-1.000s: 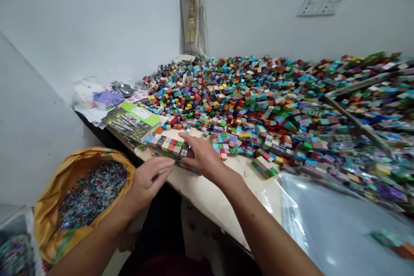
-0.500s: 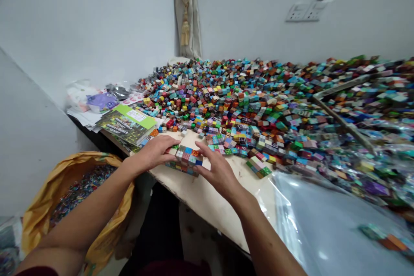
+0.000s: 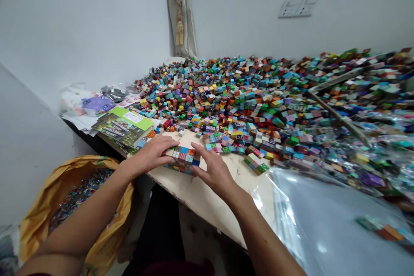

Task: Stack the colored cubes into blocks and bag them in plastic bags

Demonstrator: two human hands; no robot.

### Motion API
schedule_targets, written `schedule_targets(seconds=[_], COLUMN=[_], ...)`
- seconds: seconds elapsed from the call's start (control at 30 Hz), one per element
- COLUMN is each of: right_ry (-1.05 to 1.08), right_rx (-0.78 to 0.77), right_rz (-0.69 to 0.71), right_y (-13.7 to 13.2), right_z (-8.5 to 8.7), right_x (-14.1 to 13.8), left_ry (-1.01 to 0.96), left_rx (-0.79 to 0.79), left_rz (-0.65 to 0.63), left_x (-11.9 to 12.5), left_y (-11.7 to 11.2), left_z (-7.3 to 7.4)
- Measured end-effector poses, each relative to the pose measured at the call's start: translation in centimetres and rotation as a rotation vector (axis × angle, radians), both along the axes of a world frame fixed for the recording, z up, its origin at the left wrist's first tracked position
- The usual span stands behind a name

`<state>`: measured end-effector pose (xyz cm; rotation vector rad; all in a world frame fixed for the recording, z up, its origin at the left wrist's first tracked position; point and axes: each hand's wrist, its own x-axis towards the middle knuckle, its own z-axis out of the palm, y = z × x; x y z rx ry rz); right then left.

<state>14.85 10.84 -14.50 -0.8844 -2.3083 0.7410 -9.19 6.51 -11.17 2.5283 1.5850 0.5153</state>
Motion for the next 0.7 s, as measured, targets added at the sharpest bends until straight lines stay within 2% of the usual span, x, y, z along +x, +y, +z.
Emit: schedule_targets(seconds=[0.07, 0.17, 0.3, 0.4, 0.5, 0.6, 0.7], right_ry=[0.067, 0.192, 0.274, 0.164, -0.009, -0.153, -0.344], right_rx=[-0.064, -0.184, -0.208, -0.147, -0.074, 0.061, 0.206], right_rz=[-0.012, -0.117, -0.309, -0.373, -0.341, -0.343, -0.43], right_y=[0.3, 2.0, 5.1, 5.9, 5.4, 4.4, 4.0], right_z=[0.5, 0.9, 0.7, -0.1, -1.3, -2.7, -3.6], right_x=[0.5, 1.6, 3.8, 5.0, 5.2, 4.0, 2.3], left_ry=[0.003, 0.002, 0.032, 0.043, 0.053, 0.067, 0.071], left_rx=[0.052, 0.122, 0.195, 0.261, 0.329, 0.381, 0.409], left_rz=[-0.014, -0.052, -0.141, -0.138, -0.138, -0.149, -0.135], left_x=[0.8, 2.4, 3.8, 3.9, 3.8, 3.9, 4.1], left_y=[-0.2, -0.4, -0.3, -0.1, -0.2, -0.5, -0.7], left_z=[0.4, 0.7, -0.2, -1.1, -1.6, -1.8, -2.1])
